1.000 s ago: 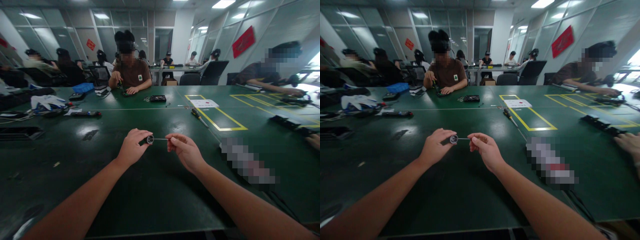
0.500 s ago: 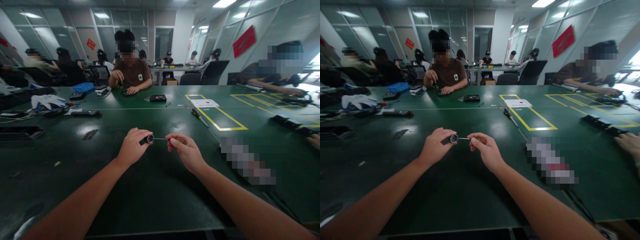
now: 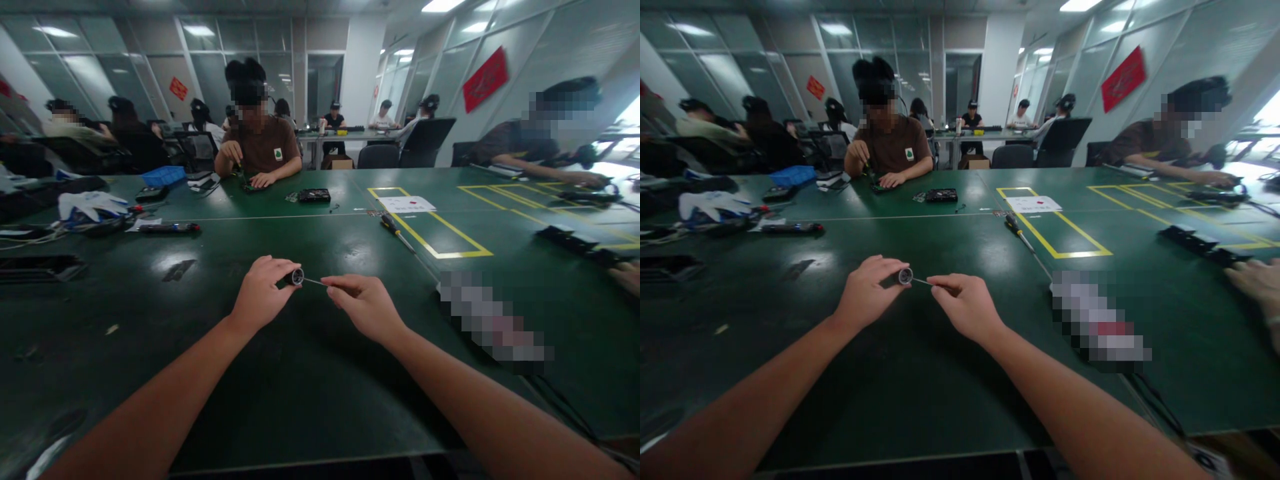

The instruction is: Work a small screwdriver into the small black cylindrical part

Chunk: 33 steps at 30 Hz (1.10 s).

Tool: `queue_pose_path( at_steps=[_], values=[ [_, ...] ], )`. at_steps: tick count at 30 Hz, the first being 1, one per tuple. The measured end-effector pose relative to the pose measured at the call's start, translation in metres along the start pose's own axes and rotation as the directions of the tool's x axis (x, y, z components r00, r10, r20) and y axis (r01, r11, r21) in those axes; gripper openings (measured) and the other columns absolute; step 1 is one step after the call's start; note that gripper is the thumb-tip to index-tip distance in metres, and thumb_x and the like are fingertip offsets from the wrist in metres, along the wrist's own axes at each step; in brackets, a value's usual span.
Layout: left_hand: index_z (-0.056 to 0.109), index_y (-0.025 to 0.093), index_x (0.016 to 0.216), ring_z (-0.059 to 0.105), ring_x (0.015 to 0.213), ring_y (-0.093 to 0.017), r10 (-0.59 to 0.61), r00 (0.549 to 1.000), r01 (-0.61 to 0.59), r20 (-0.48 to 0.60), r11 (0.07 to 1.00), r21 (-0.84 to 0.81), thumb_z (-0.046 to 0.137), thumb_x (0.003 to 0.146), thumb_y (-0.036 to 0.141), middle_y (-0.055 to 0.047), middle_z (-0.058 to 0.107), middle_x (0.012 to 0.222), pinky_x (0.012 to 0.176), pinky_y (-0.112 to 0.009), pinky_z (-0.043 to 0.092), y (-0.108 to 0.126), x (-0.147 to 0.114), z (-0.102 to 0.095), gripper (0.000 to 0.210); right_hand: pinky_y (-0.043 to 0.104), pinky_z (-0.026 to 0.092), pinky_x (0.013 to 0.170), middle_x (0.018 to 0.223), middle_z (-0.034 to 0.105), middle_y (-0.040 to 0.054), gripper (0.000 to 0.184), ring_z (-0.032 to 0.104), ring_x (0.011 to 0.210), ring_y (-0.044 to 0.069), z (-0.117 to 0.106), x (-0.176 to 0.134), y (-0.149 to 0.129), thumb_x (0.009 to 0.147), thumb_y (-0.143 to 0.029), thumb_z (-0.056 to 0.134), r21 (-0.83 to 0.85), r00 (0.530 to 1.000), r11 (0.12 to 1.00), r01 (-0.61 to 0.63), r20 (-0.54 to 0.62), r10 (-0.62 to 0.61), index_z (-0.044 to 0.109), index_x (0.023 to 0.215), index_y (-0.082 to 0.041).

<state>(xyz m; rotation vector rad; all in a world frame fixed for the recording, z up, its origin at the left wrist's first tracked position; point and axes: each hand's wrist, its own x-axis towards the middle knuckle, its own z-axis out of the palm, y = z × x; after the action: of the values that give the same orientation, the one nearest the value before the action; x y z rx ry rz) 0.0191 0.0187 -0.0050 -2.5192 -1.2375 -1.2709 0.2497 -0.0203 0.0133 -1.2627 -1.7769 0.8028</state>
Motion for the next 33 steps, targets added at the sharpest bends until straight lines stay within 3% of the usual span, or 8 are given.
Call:
queue_pose_path(
  at_steps=[5,9,13,16,24,33],
  values=[
    [0.075,0.02,0.112,0.071,0.101,-0.025,0.003,1.0,-0.002,0.017,1.0,-0.012,0.079,0.082,0.019,-0.007,0.077,0.109,0.102,-0.049,0.05,0.001,-0.001,0.001,0.03,0.031,0.046,0.062,0.084,0.078,0.0046,0.031,0.063,0.065,0.017,0.001,0.002,-0.004,0.092,-0.03,0.06,-0.065,0.999,0.998,-0.027,0.045,0.03,0.08,0.112,-0.018],
    [0.076,0.02,0.109,0.071,0.102,-0.024,-0.011,1.0,0.011,0.008,0.999,-0.031,0.08,0.081,0.019,-0.006,0.078,0.109,0.103,-0.047,0.052,0.004,0.0,0.002,0.028,0.029,0.038,0.055,0.066,0.068,0.001,0.029,0.052,0.055,0.013,0.002,0.006,-0.001,0.091,-0.034,0.062,-0.007,0.995,0.996,-0.087,0.05,0.087,0.082,0.105,-0.018],
    [0.075,0.021,0.107,0.072,0.1,-0.023,-0.023,0.999,0.022,-0.024,0.999,-0.047,0.082,0.079,0.018,-0.005,0.078,0.107,0.106,-0.047,0.05,0.002,0.0,0.003,0.028,0.026,0.03,0.05,0.057,0.053,-0.004,0.029,0.041,0.049,0.01,0.005,0.008,0.006,0.086,-0.036,0.068,0.33,0.974,0.918,-0.221,0.122,0.191,0.081,0.102,-0.016],
    [0.075,0.021,0.108,0.073,0.1,-0.023,-0.05,0.998,0.049,-0.025,0.998,-0.049,0.083,0.078,0.02,-0.004,0.078,0.109,0.109,-0.048,0.048,-0.002,0.0,0.003,0.031,0.026,0.029,0.051,0.055,0.049,-0.0052,0.027,0.039,0.05,0.009,0.003,0.008,0.007,0.084,-0.036,0.072,0.525,0.978,0.827,-0.2,0.152,0.14,0.08,0.098,-0.015],
    [0.074,0.022,0.109,0.071,0.103,-0.024,-0.117,0.991,0.114,-0.062,0.992,-0.054,0.085,0.076,0.02,-0.004,0.077,0.109,0.108,-0.049,0.049,-0.004,-0.001,0.003,0.034,0.025,0.031,0.051,0.063,0.053,-0.0062,0.016,0.043,0.053,0.01,0.0,0.007,0.007,0.084,-0.033,0.073,0.433,0.994,0.894,-0.113,0.052,0.101,0.067,0.092,-0.02],
    [0.072,0.022,0.11,0.07,0.105,-0.024,-0.071,0.996,0.069,-0.047,0.997,-0.042,0.082,0.078,0.018,-0.005,0.077,0.111,0.11,-0.05,0.046,0.0,0.001,-0.001,0.033,0.028,0.043,0.062,0.074,0.062,-0.0022,0.01,0.056,0.065,0.013,0.001,0.005,0.003,0.088,-0.028,0.068,0.239,0.999,0.97,-0.037,0.042,0.027,0.065,0.088,-0.019]
  ],
)
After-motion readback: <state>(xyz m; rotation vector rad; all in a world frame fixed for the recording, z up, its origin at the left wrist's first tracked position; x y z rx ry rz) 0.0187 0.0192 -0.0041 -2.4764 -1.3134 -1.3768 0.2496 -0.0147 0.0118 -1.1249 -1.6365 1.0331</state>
